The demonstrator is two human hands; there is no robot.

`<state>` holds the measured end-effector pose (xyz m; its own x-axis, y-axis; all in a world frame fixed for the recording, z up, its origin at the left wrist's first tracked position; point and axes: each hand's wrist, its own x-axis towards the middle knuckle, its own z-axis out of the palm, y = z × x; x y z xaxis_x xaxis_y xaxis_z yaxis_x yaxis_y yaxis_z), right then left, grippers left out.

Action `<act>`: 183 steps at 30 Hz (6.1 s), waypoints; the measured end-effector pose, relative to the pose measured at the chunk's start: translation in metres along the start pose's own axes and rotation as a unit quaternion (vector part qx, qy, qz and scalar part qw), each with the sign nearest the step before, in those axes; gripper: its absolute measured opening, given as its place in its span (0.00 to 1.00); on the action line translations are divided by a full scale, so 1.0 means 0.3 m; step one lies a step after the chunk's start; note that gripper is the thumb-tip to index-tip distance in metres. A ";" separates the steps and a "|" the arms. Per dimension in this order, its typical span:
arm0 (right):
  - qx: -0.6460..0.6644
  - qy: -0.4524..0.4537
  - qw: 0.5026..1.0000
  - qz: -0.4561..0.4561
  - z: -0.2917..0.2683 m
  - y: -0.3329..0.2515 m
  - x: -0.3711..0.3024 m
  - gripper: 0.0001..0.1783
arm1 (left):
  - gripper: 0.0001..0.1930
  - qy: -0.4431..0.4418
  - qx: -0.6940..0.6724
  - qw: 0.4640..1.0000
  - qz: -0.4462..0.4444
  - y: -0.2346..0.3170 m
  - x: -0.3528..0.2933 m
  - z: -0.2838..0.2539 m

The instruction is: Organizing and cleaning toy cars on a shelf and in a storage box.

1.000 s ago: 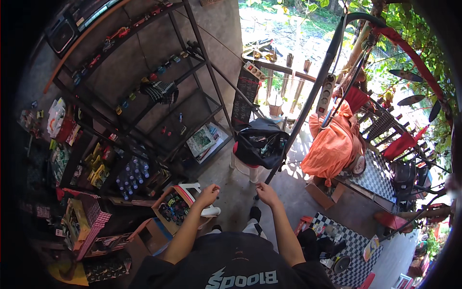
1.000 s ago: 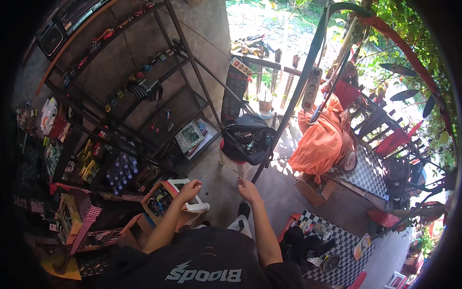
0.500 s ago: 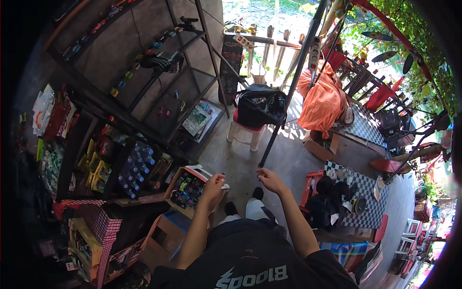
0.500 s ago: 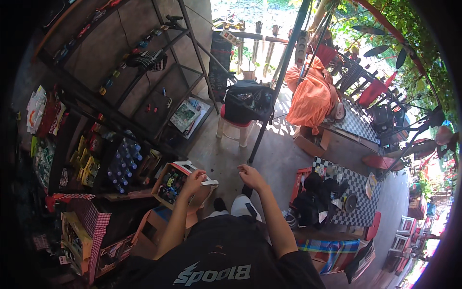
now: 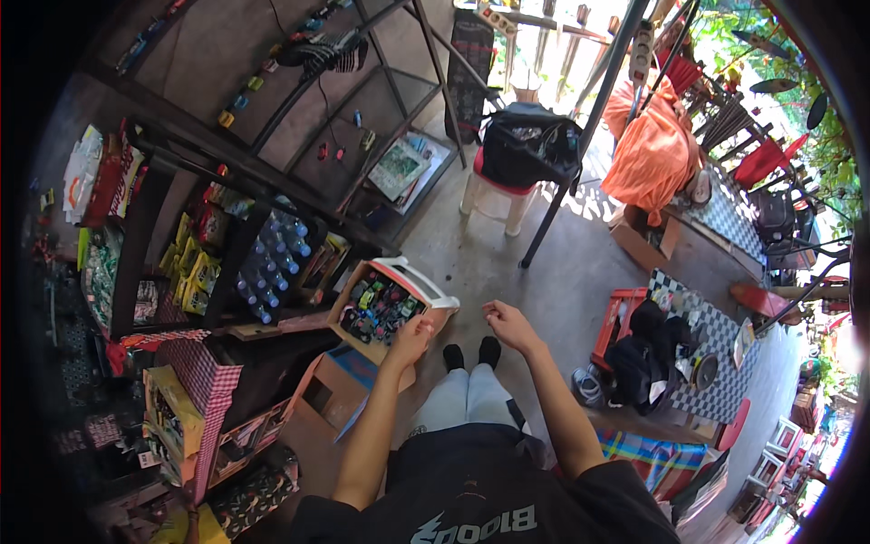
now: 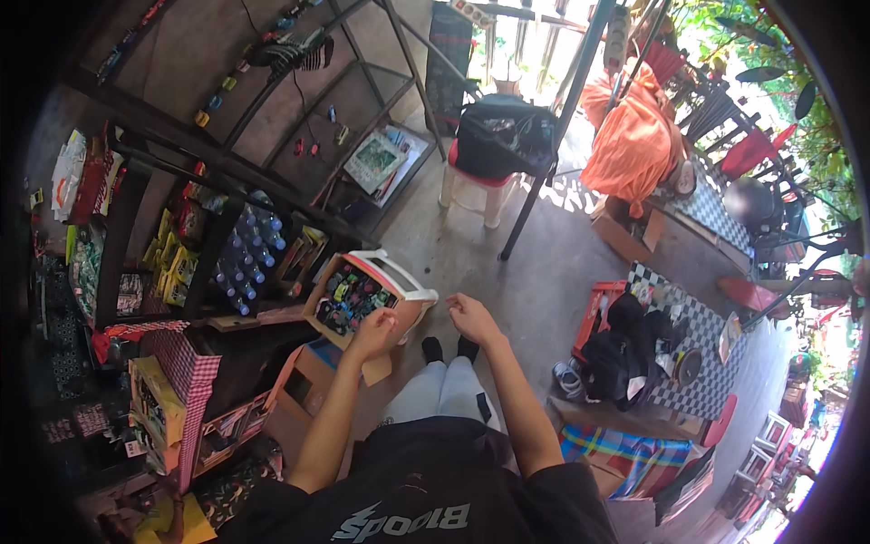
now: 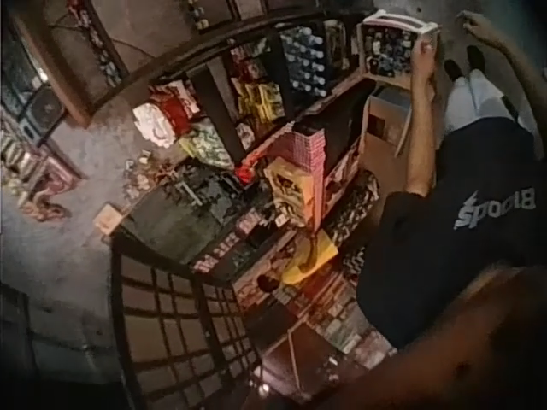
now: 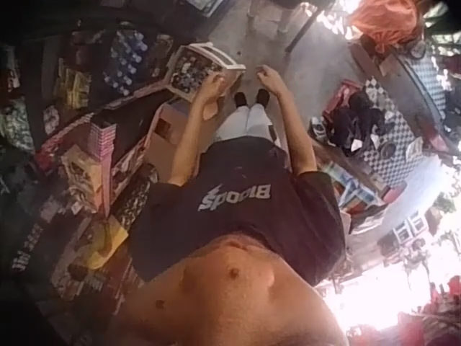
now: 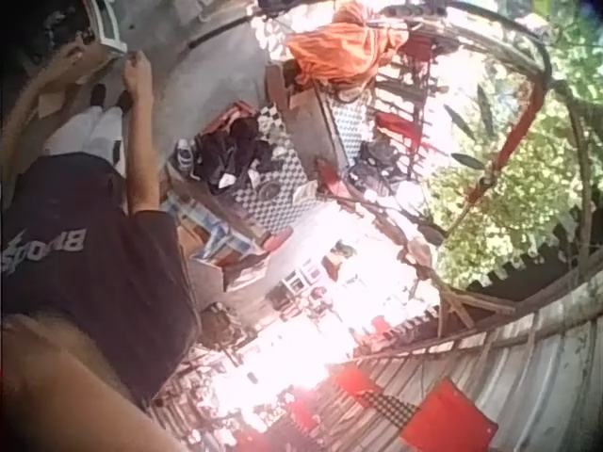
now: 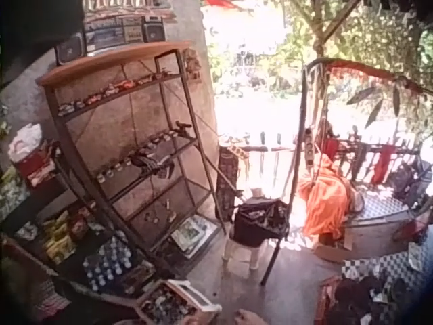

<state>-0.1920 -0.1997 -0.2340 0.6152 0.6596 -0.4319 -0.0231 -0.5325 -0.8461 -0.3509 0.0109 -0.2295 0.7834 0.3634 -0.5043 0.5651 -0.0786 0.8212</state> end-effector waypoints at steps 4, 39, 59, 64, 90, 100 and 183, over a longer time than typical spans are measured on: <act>0.014 0.007 0.999 -0.030 0.130 0.014 0.022 0.17 | 0.08 0.026 -0.039 0.999 0.026 -0.141 0.002 -0.060; -0.360 -0.009 0.920 -0.151 0.943 0.199 0.675 0.13 | 0.23 -0.044 -0.092 0.990 -0.094 -0.822 0.392 -0.309; 0.572 0.064 0.809 0.120 0.809 -0.103 0.281 0.09 | 0.19 -0.051 -0.280 0.957 -0.052 -0.311 0.013 -0.365; 0.620 0.049 0.777 0.098 0.733 -0.236 0.071 0.10 | 0.08 -0.024 -0.242 0.970 0.013 -0.148 -0.122 -0.316; 0.149 0.143 0.971 -0.120 0.381 -0.531 -0.172 0.10 | 0.06 0.020 -0.253 0.949 0.185 0.176 -0.219 -0.307; 0.023 0.201 0.966 -0.164 -0.063 -0.563 -0.125 0.13 | 0.03 0.020 -0.261 0.945 0.197 0.527 -0.074 -0.076; 0.039 0.002 0.952 -0.304 -0.603 -1.353 1.220 0.35 | 0.10 0.179 -0.358 0.862 0.311 1.140 0.788 -0.593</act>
<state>0.1851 0.1620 0.0080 0.5359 0.8315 0.1462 0.2800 -0.0116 -0.9599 -0.0185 0.2349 -0.0203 0.6742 0.7313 0.1027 -0.3412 0.1852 0.9216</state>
